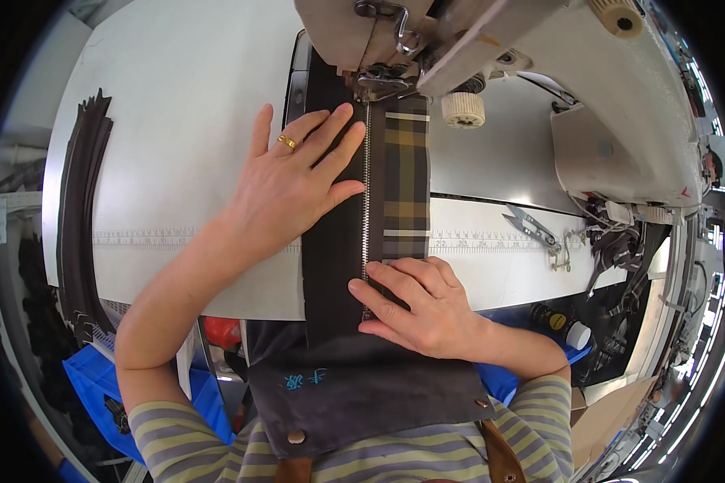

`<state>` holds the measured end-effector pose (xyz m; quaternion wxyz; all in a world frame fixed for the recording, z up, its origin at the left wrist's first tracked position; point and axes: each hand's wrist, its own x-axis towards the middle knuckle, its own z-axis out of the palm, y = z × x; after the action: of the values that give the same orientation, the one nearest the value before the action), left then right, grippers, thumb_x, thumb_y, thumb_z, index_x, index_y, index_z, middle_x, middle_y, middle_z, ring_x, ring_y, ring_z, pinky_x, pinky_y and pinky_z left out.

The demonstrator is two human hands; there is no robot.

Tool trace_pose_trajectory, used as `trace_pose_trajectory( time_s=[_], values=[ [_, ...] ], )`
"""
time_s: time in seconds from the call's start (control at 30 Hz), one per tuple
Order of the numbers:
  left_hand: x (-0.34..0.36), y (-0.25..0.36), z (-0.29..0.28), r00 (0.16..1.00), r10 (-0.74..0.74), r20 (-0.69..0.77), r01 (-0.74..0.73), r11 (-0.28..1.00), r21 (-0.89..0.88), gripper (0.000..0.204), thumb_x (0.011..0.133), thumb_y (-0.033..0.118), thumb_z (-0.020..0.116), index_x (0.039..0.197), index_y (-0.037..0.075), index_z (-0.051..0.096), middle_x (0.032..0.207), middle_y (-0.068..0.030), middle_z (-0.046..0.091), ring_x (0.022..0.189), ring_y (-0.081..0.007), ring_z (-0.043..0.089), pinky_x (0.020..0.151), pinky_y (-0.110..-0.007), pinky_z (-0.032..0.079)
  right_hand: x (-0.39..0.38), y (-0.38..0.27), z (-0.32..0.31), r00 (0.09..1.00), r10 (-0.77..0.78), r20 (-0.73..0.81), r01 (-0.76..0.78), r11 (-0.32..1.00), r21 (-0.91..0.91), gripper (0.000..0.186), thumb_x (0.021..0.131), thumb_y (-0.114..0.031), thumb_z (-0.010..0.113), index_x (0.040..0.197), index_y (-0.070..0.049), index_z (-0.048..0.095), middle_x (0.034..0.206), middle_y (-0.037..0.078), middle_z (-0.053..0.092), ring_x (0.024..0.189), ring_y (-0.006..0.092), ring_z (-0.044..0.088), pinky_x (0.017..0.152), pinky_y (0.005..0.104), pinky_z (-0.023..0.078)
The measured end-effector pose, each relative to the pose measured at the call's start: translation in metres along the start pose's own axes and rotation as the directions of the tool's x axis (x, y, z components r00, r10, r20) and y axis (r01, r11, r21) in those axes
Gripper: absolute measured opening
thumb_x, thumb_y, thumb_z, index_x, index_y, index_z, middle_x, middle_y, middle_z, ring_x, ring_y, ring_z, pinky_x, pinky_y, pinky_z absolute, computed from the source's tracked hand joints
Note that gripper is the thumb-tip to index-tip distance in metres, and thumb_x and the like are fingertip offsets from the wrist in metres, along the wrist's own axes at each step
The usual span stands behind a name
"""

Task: Sewing zippers onto plaid fabric pieces using an industrial sewing machine.

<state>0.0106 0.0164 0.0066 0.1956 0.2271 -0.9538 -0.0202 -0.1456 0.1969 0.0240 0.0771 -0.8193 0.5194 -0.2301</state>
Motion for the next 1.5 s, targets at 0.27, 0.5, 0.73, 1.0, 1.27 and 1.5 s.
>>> trace_pose_trajectory(
  time_s=[0.27, 0.5, 0.73, 1.0, 1.27, 1.5],
  values=[
    [0.000, 0.001, 0.000, 0.999, -0.025, 0.023, 0.026, 1.000, -0.010, 0.054, 0.082, 0.030, 0.068, 0.131, 0.012, 0.055, 0.138, -0.0028, 0.050, 0.117, -0.0205, 0.050, 0.107, -0.057, 0.024, 0.012, 0.013, 0.000, 1.000, -0.007, -0.020, 0.007, 1.000, -0.014, 0.053, 0.066, -0.025, 0.078, 0.115, -0.011, 0.065, 0.113, 0.006, 0.059, 0.098, 0.0242, 0.052, 0.078, 0.0356, 0.044],
    [0.003, 0.001, 0.003, 1.000, -0.012, -0.029, 0.010, 0.998, -0.066, 0.053, 0.081, 0.025, 0.069, 0.129, 0.007, 0.056, 0.137, -0.0057, 0.051, 0.115, -0.0245, 0.051, 0.103, -0.051, 0.033, 0.031, 0.033, -0.002, 0.999, -0.013, -0.038, 0.013, 1.000, -0.009, 0.039, 0.075, -0.022, 0.073, 0.110, -0.009, 0.063, 0.111, 0.007, 0.056, 0.102, 0.0258, 0.051, 0.080, 0.0370, 0.043],
    [0.005, -0.002, 0.006, 0.997, -0.018, -0.074, -0.001, 0.968, -0.253, 0.042, 0.080, 0.011, 0.069, 0.119, -0.002, 0.060, 0.134, -0.0119, 0.052, 0.112, -0.0285, 0.054, 0.090, -0.037, 0.048, 0.048, 0.054, -0.002, 0.997, -0.033, -0.076, 0.033, 0.999, -0.008, 0.037, 0.073, -0.019, 0.074, 0.108, -0.008, 0.064, 0.109, 0.007, 0.056, 0.103, 0.0268, 0.051, 0.084, 0.0387, 0.045],
    [0.013, 0.001, -0.001, 0.995, -0.048, -0.089, 0.020, 0.957, -0.288, 0.035, 0.081, 0.005, 0.066, 0.115, -0.003, 0.062, 0.126, -0.0126, 0.058, 0.107, -0.0292, 0.056, 0.089, -0.037, 0.049, 0.066, 0.078, 0.001, 0.990, -0.045, -0.135, 0.042, 0.999, -0.023, 0.036, 0.073, -0.018, 0.075, 0.106, -0.010, 0.065, 0.106, 0.005, 0.058, 0.099, 0.0267, 0.053, 0.081, 0.0383, 0.046],
    [0.016, -0.010, 0.008, 0.974, 0.067, -0.215, -0.122, 0.960, -0.252, 0.034, 0.076, 0.004, 0.068, 0.109, -0.002, 0.061, 0.117, -0.0111, 0.058, 0.100, -0.0277, 0.057, 0.081, -0.035, 0.052, 0.082, 0.100, -0.002, 0.991, -0.006, -0.136, 0.013, 0.998, 0.053, 0.036, 0.074, -0.012, 0.074, 0.109, -0.007, 0.066, 0.110, 0.008, 0.061, 0.096, 0.0281, 0.057, 0.080, 0.0373, 0.050],
    [0.014, -0.015, 0.003, 0.996, -0.048, -0.077, 0.012, 0.911, -0.412, 0.030, 0.080, 0.004, 0.067, 0.110, 0.003, 0.068, 0.111, -0.0101, 0.063, 0.096, -0.0295, 0.058, 0.083, -0.038, 0.049, 0.070, 0.082, 0.005, 0.981, -0.056, -0.188, 0.025, 0.987, -0.162, 0.039, 0.070, -0.007, 0.066, 0.109, -0.006, 0.065, 0.111, 0.010, 0.059, 0.098, 0.0251, 0.057, 0.077, 0.0365, 0.049]
  ],
)
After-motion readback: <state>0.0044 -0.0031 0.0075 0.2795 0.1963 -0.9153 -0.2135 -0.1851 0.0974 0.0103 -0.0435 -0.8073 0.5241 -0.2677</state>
